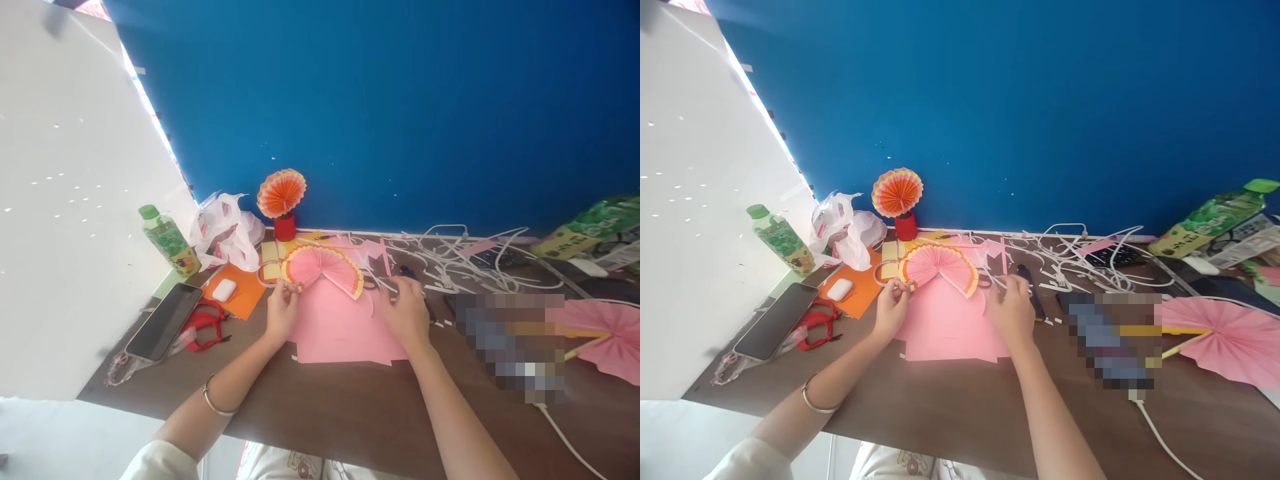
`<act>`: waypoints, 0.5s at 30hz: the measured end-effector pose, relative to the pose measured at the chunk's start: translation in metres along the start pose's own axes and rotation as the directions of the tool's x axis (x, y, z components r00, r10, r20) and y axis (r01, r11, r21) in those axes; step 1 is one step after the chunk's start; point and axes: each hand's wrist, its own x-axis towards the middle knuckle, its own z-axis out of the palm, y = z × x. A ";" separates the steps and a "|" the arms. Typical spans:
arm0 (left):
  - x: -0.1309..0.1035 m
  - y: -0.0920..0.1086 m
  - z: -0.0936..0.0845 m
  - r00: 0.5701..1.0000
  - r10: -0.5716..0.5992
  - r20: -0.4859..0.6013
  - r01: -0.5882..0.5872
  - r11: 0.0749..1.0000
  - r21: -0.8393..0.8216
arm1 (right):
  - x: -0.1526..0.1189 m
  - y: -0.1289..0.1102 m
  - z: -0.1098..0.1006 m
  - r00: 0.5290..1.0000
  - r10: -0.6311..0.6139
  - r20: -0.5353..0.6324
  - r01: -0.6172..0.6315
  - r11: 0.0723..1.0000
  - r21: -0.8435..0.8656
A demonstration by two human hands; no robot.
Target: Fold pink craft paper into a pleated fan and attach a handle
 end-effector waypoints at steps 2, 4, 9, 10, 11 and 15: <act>0.001 0.000 -0.001 1.000 -0.006 0.004 0.006 1.000 0.015 | 0.000 -0.003 0.002 1.000 0.025 0.018 -0.028 0.987 0.157; 0.001 0.001 -0.002 1.000 -0.009 0.013 0.009 0.999 0.037 | 0.002 -0.004 0.003 0.993 0.112 0.036 -0.117 0.912 0.393; 0.002 0.000 -0.004 0.999 0.006 0.033 -0.009 0.994 0.107 | 0.015 0.006 -0.014 0.909 0.281 0.308 -0.381 0.260 0.887; 0.002 -0.001 -0.004 0.999 0.015 0.032 -0.018 0.993 0.118 | 0.018 0.009 -0.021 0.908 0.248 0.338 -0.382 0.158 0.910; 0.002 -0.002 -0.004 0.999 0.023 0.034 -0.027 0.992 0.125 | 0.021 0.014 -0.027 0.922 0.209 0.327 -0.350 0.082 0.933; 0.004 -0.007 -0.004 0.998 0.047 0.043 -0.052 0.991 0.126 | 0.038 0.031 -0.035 0.938 0.248 0.242 -0.261 0.046 0.964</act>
